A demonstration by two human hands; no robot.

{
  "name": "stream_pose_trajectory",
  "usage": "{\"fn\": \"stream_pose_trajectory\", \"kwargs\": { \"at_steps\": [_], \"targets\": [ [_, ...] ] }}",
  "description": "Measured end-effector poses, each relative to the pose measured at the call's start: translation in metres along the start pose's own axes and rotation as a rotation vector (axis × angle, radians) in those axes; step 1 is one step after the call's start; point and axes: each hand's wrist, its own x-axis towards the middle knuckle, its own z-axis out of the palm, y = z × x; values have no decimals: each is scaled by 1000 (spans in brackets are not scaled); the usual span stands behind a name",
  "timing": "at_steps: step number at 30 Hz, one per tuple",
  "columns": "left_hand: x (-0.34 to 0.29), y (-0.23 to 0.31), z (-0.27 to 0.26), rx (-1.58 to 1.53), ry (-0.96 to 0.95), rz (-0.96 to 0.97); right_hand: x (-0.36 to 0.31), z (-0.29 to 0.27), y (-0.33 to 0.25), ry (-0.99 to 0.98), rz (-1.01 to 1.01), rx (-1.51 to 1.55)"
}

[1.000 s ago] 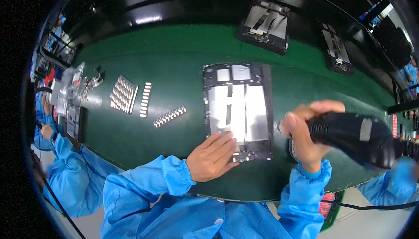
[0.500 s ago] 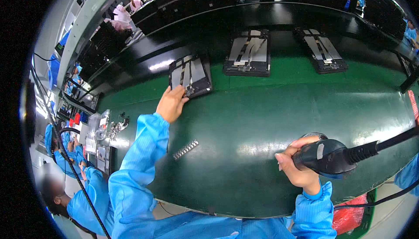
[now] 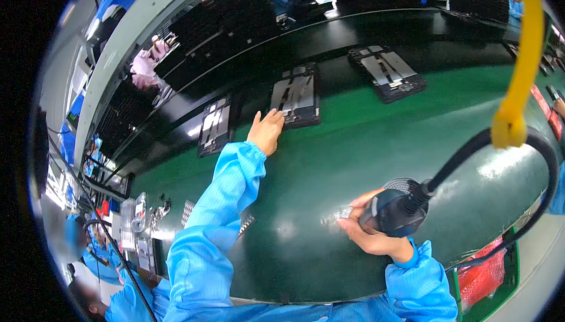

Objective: Assembling components of a tablet housing using an electric screwdriver.

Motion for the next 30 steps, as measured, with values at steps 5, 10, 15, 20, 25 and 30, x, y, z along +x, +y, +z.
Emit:
{"fn": "stream_pose_trajectory", "kwargs": {
  "at_steps": [5, 10, 15, 20, 25, 30],
  "targets": [
    [31, 2, 0, -24, -22, -52, -2, -3, -6, 85, 46, 139],
    [34, 1, 0, -129, 191, -180, -7, -13, 1, 131, 62, 129],
    [4, 34, -52, -214, 465, -151, 7, -28, -2, 214, -36, 119],
    [-87, 85, -68, -359, 589, 179, 25, -65, -14, 398, -163, -9],
    [-170, 132, -66, -543, 384, 312, 26, -83, -4, 442, -239, 36],
    [-219, 180, -49, -705, 406, 391, 30, -75, 2, 477, -159, -78]
  ]
}}
